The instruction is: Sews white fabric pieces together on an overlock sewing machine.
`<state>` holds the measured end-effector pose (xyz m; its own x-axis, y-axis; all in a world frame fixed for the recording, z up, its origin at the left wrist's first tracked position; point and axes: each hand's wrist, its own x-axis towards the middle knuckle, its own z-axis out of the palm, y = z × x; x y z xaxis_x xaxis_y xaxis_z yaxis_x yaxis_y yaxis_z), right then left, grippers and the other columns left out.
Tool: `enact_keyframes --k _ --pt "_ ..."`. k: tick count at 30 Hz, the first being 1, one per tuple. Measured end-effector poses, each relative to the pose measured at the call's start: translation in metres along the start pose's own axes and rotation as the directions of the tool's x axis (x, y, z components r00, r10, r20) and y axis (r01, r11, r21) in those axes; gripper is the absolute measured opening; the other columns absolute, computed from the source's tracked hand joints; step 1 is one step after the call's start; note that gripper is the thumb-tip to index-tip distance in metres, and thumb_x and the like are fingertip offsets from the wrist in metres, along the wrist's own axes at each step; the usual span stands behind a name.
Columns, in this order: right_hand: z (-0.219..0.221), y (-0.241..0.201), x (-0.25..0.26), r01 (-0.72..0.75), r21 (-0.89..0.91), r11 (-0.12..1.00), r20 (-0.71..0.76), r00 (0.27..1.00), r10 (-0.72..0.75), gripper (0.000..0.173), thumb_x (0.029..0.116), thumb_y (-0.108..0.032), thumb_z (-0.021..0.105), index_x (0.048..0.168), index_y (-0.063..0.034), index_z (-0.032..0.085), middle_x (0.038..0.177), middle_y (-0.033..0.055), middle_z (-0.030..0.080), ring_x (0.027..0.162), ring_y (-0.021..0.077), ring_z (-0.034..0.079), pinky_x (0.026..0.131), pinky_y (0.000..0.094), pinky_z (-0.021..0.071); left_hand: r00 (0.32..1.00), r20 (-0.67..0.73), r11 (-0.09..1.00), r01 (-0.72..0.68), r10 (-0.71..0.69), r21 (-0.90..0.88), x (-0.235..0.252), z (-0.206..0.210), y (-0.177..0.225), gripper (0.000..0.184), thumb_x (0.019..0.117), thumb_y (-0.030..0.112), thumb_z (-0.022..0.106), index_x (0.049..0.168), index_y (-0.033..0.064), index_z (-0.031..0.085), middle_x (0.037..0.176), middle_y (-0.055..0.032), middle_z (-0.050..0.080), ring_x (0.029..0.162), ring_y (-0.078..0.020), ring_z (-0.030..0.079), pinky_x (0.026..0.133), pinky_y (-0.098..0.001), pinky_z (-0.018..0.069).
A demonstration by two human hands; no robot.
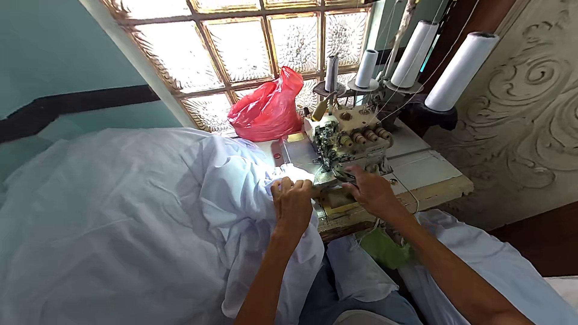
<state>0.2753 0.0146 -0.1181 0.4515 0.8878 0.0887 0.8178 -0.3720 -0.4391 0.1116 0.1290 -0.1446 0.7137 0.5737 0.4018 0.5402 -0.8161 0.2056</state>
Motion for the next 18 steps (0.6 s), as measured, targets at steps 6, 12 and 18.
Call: enact_keyframes --k 6,12,18 --pt "0.014 -0.037 0.035 0.082 -0.045 0.996 0.056 0.995 -0.08 0.024 0.0993 -0.016 0.067 0.117 -0.0001 0.067 0.103 0.0227 0.069 0.093 0.0413 0.069 0.076 0.0591 0.0526 0.998 0.033 0.998 0.054 -0.054 0.01 -0.001 -0.003 0.006 0.015 0.0954 0.002 0.061 0.101 0.0021 0.075 0.092 -0.0157 0.073 0.099 -0.0405 0.066 0.101 -0.0612 0.0373" --pt "0.028 -0.027 0.031 0.154 0.027 0.988 -0.128 0.98 -0.149 0.018 0.1026 -0.013 0.06 0.108 0.0025 0.067 0.091 0.0225 0.069 0.084 0.0421 0.069 0.071 0.0612 0.0519 0.998 0.016 0.996 0.058 -0.057 -0.061 -0.002 -0.001 0.003 0.017 0.0952 0.014 0.069 0.104 0.0012 0.075 0.096 -0.0186 0.073 0.103 -0.0439 0.065 0.103 -0.0657 0.0361" --pt "0.033 0.046 -0.014 0.012 -0.121 0.993 -0.327 0.944 -0.051 0.036 0.1034 -0.006 0.053 0.137 0.004 0.057 0.12 0.0322 0.064 0.087 0.0508 0.069 0.074 0.0649 0.0542 0.999 -0.037 1.0 0.01 -0.011 -0.012 0.0 0.015 -0.011 0.023 0.0879 0.008 0.074 0.11 0.0007 0.074 0.098 -0.0213 0.07 0.098 -0.0443 0.065 0.102 -0.0674 0.0375"
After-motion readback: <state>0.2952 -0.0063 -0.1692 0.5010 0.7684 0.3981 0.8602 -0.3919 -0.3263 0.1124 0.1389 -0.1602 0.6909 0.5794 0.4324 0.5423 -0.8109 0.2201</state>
